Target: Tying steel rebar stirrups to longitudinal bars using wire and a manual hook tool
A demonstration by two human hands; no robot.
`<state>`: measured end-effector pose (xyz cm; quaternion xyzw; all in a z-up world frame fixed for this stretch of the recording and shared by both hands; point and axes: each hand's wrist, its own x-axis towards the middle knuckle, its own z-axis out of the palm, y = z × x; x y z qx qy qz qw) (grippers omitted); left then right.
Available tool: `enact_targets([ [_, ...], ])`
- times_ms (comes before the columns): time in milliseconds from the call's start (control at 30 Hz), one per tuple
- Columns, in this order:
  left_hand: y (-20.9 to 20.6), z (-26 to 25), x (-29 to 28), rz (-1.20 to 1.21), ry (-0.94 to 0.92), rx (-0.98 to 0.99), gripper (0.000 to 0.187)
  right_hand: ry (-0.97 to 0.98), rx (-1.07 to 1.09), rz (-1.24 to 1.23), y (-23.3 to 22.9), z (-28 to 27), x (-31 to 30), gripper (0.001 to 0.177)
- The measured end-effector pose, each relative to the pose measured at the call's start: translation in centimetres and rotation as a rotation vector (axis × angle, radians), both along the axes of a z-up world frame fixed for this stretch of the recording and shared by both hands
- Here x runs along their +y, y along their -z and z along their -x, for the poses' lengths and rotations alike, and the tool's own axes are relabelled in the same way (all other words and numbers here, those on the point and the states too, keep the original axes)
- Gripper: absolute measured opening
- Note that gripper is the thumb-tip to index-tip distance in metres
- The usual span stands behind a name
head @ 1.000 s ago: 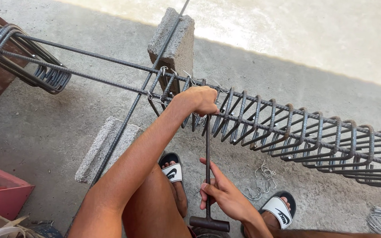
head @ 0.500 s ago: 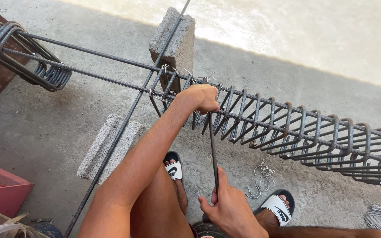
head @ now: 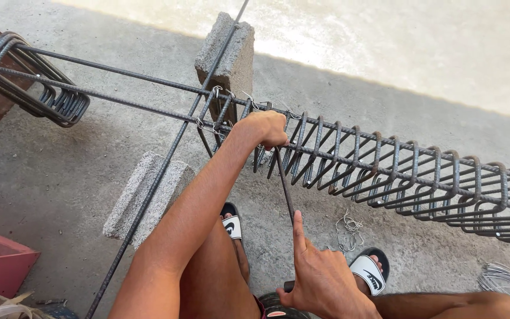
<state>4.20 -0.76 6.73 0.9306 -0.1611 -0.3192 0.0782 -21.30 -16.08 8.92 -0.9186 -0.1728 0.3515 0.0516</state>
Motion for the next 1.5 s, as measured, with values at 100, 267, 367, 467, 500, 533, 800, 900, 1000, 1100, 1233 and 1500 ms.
enact_targets([
  [100,-0.1,-0.1,0.1,-0.007,-0.012,-0.002,0.030,0.016,-0.090,-0.014,0.1,0.5,-0.1,0.141],
  [267,0.8,-0.3,0.1,-0.015,0.011,-0.036,0.023,-0.014,-0.140,0.068,-0.7,0.1,-0.2,0.139],
  [367,0.8,-0.4,0.1,-0.019,0.019,-0.044,0.025,-0.069,-0.200,0.117,-1.7,-0.6,-0.4,0.135],
  [467,1.1,-0.5,0.2,-0.010,0.022,-0.041,0.026,-0.047,-0.157,0.106,-1.9,-0.7,-0.7,0.138],
  [500,1.0,-0.4,0.3,-0.009,0.016,-0.039,0.026,-0.053,-0.155,0.107,-2.0,-0.5,-0.7,0.138],
  [533,1.0,-0.5,0.2,-0.007,0.018,-0.032,0.026,-0.006,-0.106,0.066,-2.1,-0.2,-0.7,0.139],
  [800,0.2,-0.3,0.2,0.005,-0.006,0.031,0.024,0.107,-0.089,0.024,1.7,0.5,-1.5,0.142],
  [900,-0.2,-0.6,0.2,0.036,-0.039,0.068,0.029,0.220,-0.045,-0.155,2.2,0.6,-1.6,0.139],
  [1000,-0.4,-0.3,0.4,0.144,-0.151,0.172,0.022,0.333,-0.002,-0.283,2.7,1.0,-2.2,0.140],
  [1100,0.3,-0.7,0.2,0.162,-0.168,0.170,0.023,0.327,-0.058,-0.407,3.4,1.3,-3.3,0.136],
  [1233,0.3,-0.8,0.4,0.174,-0.246,0.219,0.025,0.345,-0.065,-0.453,3.0,1.5,-3.7,0.128],
  [1500,-0.3,0.2,0.6,0.149,-0.270,0.221,0.040,0.354,-0.118,-0.526,2.8,2.6,-4.6,0.120],
])
